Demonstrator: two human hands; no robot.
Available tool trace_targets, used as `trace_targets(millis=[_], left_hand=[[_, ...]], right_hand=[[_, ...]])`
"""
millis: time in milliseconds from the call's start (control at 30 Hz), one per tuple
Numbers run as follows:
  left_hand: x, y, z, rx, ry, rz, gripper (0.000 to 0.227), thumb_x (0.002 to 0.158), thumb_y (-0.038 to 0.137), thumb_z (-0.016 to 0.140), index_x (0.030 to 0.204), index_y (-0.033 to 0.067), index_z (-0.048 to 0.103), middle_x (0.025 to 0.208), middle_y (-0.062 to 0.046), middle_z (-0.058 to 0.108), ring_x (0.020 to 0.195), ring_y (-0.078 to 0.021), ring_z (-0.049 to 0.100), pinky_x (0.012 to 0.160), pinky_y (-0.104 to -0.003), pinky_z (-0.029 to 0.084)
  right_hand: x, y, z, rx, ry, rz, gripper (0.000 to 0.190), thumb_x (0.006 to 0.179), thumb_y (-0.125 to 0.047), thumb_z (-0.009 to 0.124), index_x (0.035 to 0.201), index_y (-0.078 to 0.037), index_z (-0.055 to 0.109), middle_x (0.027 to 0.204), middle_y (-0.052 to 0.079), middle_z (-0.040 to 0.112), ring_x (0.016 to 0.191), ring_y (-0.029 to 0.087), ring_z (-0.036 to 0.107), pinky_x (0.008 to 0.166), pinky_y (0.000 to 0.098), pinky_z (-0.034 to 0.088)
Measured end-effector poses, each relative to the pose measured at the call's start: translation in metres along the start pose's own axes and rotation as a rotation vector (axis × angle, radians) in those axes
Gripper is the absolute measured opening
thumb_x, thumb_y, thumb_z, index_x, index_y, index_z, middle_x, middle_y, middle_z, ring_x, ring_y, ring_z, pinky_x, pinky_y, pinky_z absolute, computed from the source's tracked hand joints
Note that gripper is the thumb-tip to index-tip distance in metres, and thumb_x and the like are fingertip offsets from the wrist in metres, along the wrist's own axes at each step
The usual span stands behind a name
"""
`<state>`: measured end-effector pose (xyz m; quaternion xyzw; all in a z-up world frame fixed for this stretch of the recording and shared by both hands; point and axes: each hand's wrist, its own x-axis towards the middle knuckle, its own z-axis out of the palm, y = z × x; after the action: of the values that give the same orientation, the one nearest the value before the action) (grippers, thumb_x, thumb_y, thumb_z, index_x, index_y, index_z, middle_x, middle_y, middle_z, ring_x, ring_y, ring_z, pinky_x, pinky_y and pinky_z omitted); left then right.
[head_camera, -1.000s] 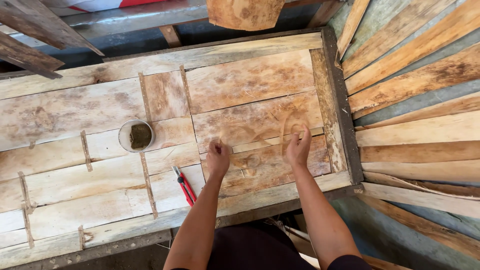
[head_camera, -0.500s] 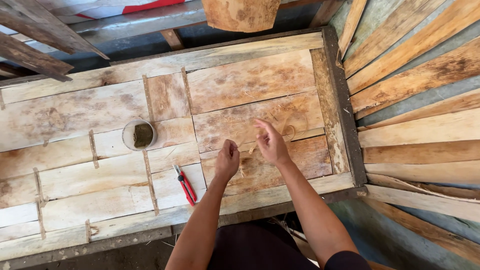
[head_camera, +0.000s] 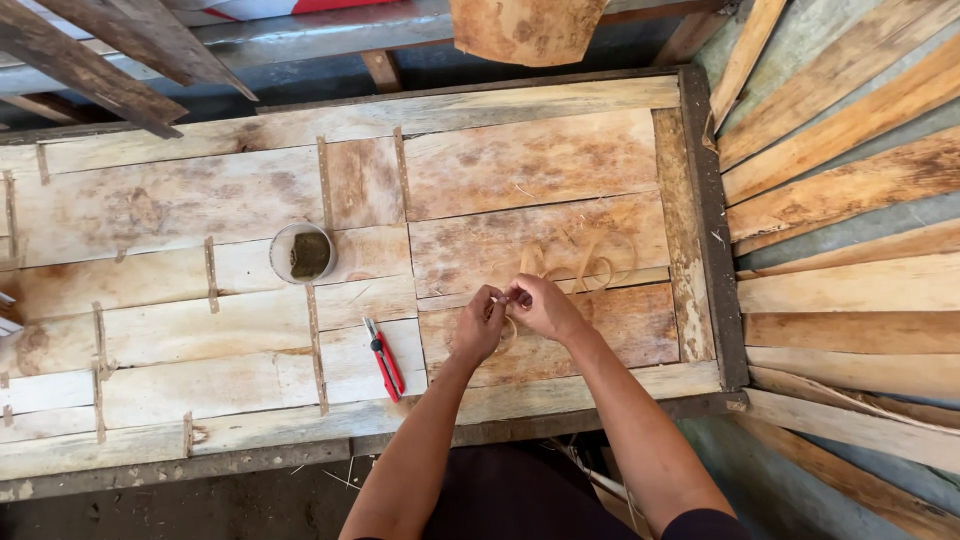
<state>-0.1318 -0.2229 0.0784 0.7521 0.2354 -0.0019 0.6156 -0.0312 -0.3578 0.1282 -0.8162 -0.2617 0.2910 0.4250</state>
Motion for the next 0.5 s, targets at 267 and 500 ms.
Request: trace_targets(millis=[267, 500], left_hand=[[-0.001, -0.002, 0.000, 0.124, -0.025, 0.111, 0.017, 0.095, 0.022, 0.068, 0.103, 0.0077, 0.065, 0.090, -0.009, 0.075, 0.075, -0.0240, 0.072, 0.066, -0.038, 0.055], [-0.013, 0.017, -0.006, 0.233, 0.080, 0.220, 0.006, 0.094, 0.015, 0.068, 0.096, 0.0094, 0.070, 0.092, -0.009, 0.074, 0.078, -0.0332, 0.070, 0.064, -0.044, 0.052]], right_hand=[[-0.004, 0.011, 0.009, 0.002, 0.042, 0.036, 0.016, 0.087, -0.003, 0.074, 0.097, -0.002, 0.061, 0.089, 0.008, 0.073, 0.080, 0.017, 0.073, 0.072, 0.0312, 0.061], [0.000, 0.032, 0.024, 0.189, 0.104, 0.260, 0.016, 0.088, -0.004, 0.074, 0.097, -0.003, 0.061, 0.087, 0.005, 0.069, 0.078, 0.012, 0.066, 0.071, 0.0283, 0.058]])
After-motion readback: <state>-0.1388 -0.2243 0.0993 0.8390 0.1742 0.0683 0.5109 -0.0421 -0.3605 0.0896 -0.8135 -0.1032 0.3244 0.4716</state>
